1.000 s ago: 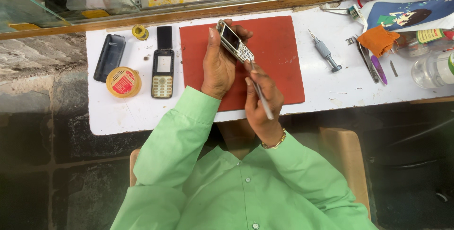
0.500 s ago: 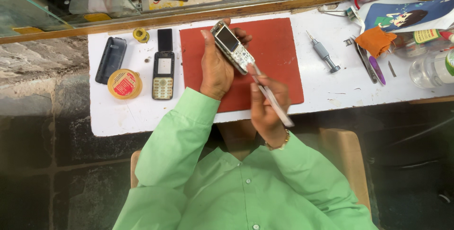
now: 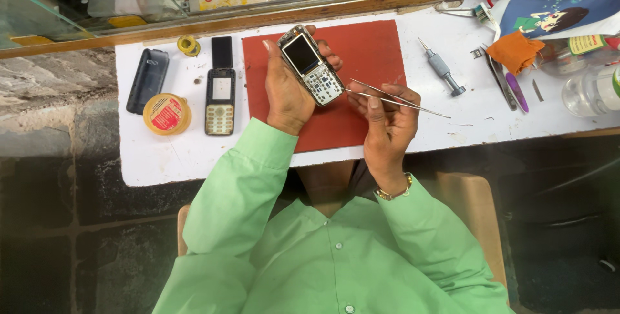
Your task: The person disassembles a silver mobile phone on a red mat, removes the back cover and battery, then uses a screwdriver and tweezers to remove the motherboard. The person wipes the phone's exterior with a cloth and brushes the motherboard with a toothbrush.
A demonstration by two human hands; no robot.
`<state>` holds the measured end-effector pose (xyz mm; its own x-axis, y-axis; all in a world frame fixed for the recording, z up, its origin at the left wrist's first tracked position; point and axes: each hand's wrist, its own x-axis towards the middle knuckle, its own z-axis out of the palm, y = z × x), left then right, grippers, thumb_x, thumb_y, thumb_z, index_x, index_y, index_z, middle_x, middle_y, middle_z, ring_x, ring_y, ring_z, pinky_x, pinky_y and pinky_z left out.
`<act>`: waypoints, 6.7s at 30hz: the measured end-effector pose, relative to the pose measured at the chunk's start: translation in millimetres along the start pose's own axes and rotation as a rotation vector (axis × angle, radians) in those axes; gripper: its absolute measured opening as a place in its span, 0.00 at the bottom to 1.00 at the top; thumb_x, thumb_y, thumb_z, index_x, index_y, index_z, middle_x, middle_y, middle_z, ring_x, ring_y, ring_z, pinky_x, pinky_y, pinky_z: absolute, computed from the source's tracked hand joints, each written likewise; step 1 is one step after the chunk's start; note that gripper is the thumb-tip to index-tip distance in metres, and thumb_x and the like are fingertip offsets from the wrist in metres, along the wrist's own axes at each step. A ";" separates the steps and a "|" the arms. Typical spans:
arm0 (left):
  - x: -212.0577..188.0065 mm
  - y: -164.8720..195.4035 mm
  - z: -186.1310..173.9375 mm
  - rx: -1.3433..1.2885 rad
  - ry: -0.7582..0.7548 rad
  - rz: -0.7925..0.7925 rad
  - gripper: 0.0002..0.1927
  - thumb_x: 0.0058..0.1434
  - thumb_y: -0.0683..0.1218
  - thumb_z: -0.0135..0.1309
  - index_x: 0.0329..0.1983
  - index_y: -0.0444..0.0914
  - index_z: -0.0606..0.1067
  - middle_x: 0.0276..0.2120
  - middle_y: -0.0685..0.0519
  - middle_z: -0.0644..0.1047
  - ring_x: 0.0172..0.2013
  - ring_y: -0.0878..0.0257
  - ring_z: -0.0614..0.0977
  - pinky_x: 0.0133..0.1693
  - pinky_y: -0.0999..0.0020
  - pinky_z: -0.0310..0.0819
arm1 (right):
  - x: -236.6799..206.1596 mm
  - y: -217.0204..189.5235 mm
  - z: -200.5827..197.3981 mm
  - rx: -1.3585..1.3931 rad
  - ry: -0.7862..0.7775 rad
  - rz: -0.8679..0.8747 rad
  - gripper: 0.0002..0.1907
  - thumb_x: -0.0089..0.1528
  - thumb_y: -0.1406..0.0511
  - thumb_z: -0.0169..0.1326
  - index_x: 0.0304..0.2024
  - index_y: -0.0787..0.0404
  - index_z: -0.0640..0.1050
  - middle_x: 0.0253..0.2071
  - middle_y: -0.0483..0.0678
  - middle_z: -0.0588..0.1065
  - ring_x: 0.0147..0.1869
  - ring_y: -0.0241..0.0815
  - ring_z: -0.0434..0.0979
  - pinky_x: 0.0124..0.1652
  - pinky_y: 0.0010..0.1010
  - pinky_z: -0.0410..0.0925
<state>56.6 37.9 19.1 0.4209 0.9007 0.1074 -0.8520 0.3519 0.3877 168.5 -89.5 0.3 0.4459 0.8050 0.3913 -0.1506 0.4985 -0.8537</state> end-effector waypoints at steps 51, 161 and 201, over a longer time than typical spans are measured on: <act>11.6 2.0 11.8 0.349 0.231 0.013 0.31 0.76 0.60 0.28 0.52 0.29 0.72 0.31 0.42 0.79 0.32 0.49 0.84 0.39 0.54 0.84 | 15.0 -5.8 26.5 -0.867 -0.108 -0.242 0.09 0.69 0.75 0.53 0.50 0.70 0.70 0.43 0.57 0.81 0.47 0.50 0.85 0.45 0.33 0.77; 18.1 -11.2 10.7 0.578 0.384 0.161 0.11 0.60 0.35 0.61 0.37 0.35 0.69 0.27 0.48 0.78 0.26 0.63 0.82 0.29 0.67 0.84 | 24.4 -11.0 0.2 -0.542 -0.156 -0.044 0.08 0.68 0.77 0.54 0.49 0.70 0.73 0.49 0.56 0.76 0.47 0.46 0.84 0.46 0.34 0.78; 11.4 -7.5 4.3 0.465 0.261 0.097 0.20 0.58 0.54 0.62 0.40 0.43 0.64 0.30 0.52 0.75 0.29 0.59 0.81 0.29 0.65 0.78 | 59.5 -32.0 -57.6 -1.425 0.063 -0.126 0.09 0.64 0.65 0.65 0.35 0.63 0.79 0.28 0.51 0.75 0.31 0.51 0.75 0.34 0.44 0.66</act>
<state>69.1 44.5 21.4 0.2058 0.9776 -0.0450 -0.6305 0.1676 0.7579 250.7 -76.1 31.2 0.4330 0.7463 0.5054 0.8734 -0.2087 -0.4401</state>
